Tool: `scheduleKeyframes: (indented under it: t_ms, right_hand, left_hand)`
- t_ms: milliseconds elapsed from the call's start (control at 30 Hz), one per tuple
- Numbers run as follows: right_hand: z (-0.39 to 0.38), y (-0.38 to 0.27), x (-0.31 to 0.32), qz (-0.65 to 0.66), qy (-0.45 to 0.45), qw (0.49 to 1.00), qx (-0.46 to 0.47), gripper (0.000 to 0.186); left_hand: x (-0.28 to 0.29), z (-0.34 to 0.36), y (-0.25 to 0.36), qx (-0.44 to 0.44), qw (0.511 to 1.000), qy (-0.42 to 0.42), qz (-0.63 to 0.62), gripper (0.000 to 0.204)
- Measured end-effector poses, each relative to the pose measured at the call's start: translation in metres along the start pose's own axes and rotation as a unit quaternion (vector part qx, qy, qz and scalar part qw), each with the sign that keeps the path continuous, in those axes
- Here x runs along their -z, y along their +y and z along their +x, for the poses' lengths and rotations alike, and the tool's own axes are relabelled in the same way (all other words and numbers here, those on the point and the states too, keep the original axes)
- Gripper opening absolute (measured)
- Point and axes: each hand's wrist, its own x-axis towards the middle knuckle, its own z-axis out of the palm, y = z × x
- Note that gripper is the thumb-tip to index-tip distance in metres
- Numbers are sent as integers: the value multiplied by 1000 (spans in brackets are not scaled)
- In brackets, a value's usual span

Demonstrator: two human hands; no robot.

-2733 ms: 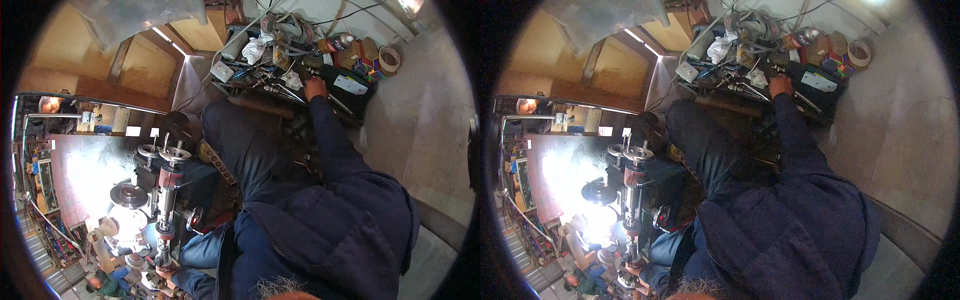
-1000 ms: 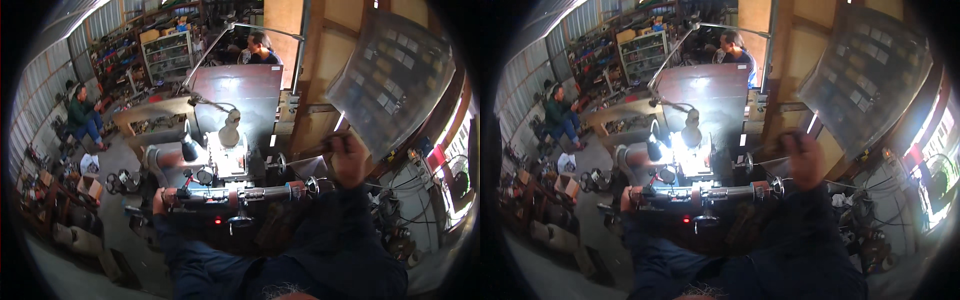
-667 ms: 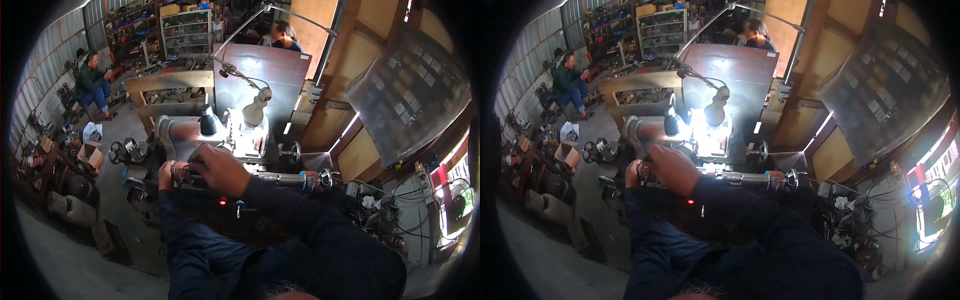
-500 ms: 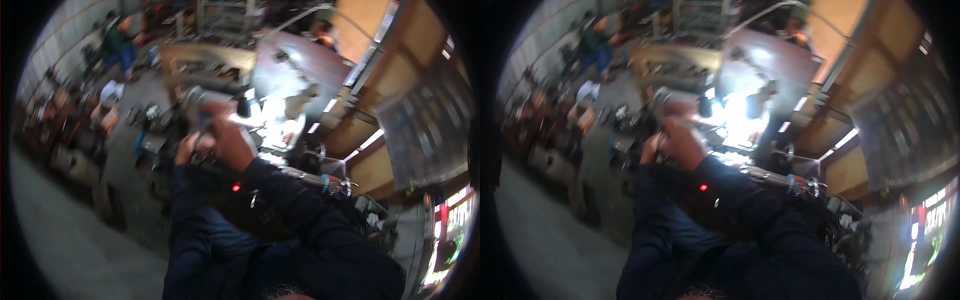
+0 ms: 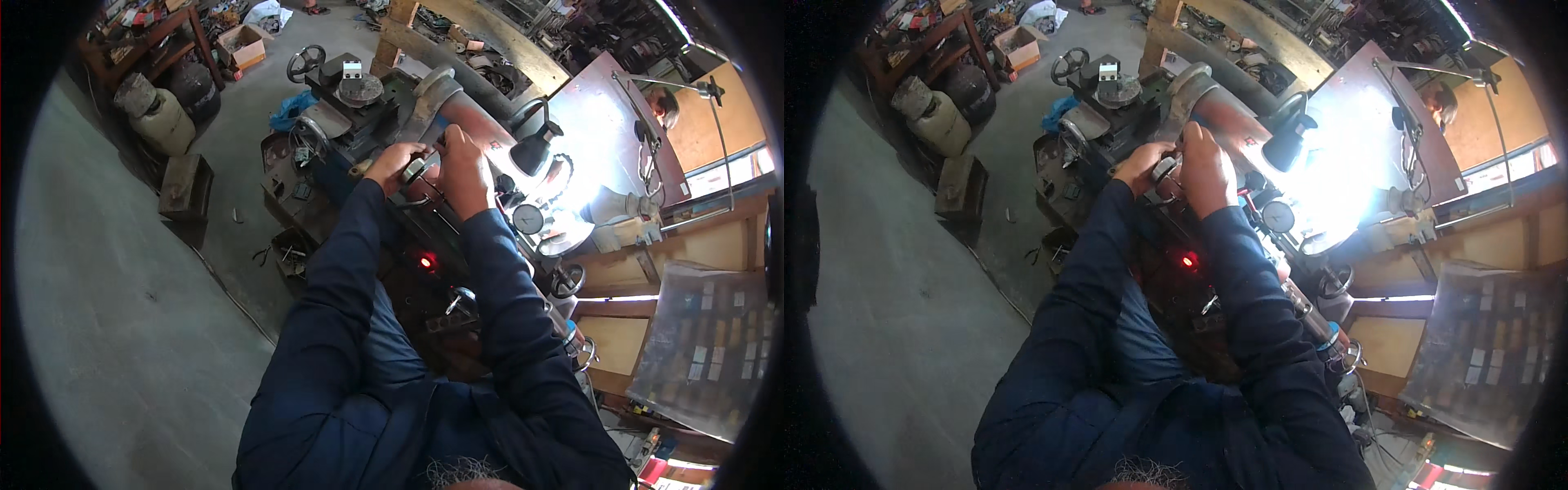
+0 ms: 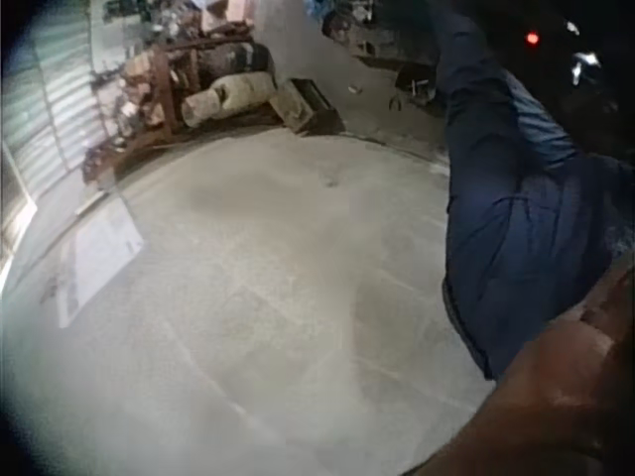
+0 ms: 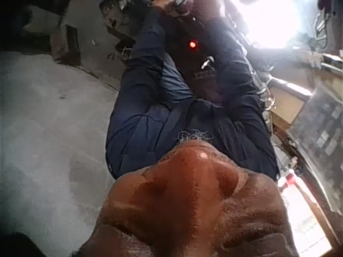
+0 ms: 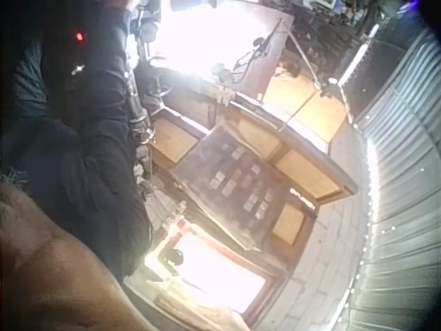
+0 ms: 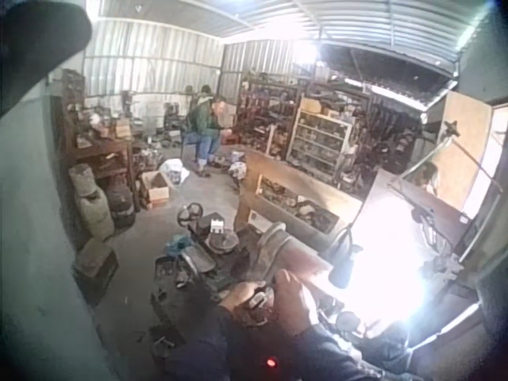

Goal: The person positions a metal shaft on a lathe machine, turns the handwheels, and sets a dial indicator against the shaft to measure its alignment.

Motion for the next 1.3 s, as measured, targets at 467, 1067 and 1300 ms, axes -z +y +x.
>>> scheduleKeyframes:
  t_ms: [467,1067,1300]
  right_hand:
    - [11,5,-7,22,-24,999,-14,12]
    - [13,4,-21,18,36,996,-85,16]
    - [23,-1,-43,11,8,992,-128,16]
  left_hand:
    - [-3,-8,4,29,998,-48,-23,22]
    - [-6,-4,3,63,998,-13,1,24]
    - [-19,-15,10,69,995,47,56,27]
